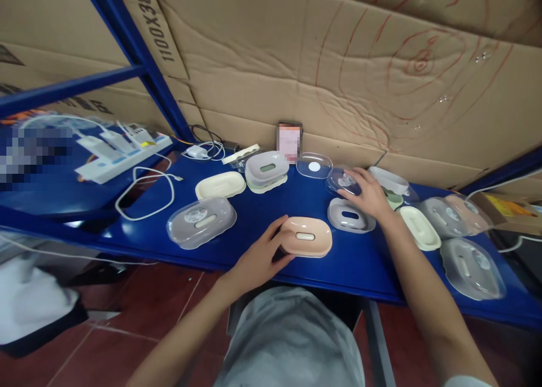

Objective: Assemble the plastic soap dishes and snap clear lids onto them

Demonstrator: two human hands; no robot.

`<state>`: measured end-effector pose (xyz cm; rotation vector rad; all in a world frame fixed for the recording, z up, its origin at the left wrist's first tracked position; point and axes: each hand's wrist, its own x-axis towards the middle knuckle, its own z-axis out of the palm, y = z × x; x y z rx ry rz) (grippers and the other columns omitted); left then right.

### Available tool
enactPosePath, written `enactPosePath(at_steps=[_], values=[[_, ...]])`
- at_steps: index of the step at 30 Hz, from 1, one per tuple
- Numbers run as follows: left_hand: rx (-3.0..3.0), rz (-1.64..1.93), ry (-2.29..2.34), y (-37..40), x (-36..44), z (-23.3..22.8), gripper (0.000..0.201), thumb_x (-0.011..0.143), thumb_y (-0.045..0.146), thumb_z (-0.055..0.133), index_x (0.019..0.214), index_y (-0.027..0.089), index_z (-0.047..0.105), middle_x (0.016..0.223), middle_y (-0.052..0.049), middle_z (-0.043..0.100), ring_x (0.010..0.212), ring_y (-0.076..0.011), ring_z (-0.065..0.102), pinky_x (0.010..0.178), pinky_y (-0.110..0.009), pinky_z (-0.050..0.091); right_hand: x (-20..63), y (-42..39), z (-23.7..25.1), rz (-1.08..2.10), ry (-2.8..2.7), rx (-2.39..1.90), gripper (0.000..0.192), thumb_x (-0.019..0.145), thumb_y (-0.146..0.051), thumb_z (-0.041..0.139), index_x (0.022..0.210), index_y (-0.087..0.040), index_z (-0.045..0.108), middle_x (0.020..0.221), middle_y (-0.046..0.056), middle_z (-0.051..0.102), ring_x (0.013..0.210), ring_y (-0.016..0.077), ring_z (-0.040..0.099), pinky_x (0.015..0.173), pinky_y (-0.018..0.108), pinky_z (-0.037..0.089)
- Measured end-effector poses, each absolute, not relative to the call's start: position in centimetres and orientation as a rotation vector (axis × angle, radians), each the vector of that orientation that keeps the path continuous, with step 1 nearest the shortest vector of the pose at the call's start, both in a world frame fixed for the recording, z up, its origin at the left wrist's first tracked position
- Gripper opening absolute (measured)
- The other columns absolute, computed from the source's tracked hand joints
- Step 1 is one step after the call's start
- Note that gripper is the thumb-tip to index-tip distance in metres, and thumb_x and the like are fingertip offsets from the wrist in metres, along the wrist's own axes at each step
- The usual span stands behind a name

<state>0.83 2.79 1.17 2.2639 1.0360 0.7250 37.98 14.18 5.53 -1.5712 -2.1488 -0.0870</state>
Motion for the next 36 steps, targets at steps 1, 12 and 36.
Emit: enactPosePath(at_steps=[1,12,36], values=[[2.233,0.740,1.034,2.9,0.8,1.1,0.051,0.102,0.029,0.069,0.149,0.030,0.050,0.173,-0.012,0.036,0.156,-0.0293,0.048,0.125,-0.047,0.048,36.9,12.8,5.9,-0.140,-2.167,-1.540,0.065,0.098,-0.058,0.068,0.153,-0.024,0.059,0.160,0.018,0.053,0.147,0.0415,0.053,0.119,0.063,0.045],[2.115,0.832,1.053,3.2,0.6,0.1,0.098,0.097,0.040,0.078,0.171,0.034,0.015,0.175,-0.016,0.035,0.160,-0.0335,0.041,0.129,-0.056,0.040,27.1,2.6,4.4,0.043,-2.545,-1.126,0.064,0.102,-0.052,0.068,0.160,-0.029,0.053,0.165,0.014,0.052,0.152,0.0365,0.050,0.119,0.058,0.049],[2.333,0.829,1.513,6.9,3.5,1.7,0.068,0.091,0.044,0.079,0.148,0.021,0.051,0.133,-0.015,0.056,0.124,-0.0376,0.063,0.106,-0.055,0.056,36.5,-3.1,3.6,-0.061,-2.447,-1.469,0.041,0.110,-0.042,0.055,0.151,-0.036,0.060,0.152,0.005,0.066,0.137,0.0314,0.064,0.110,0.054,0.054]])
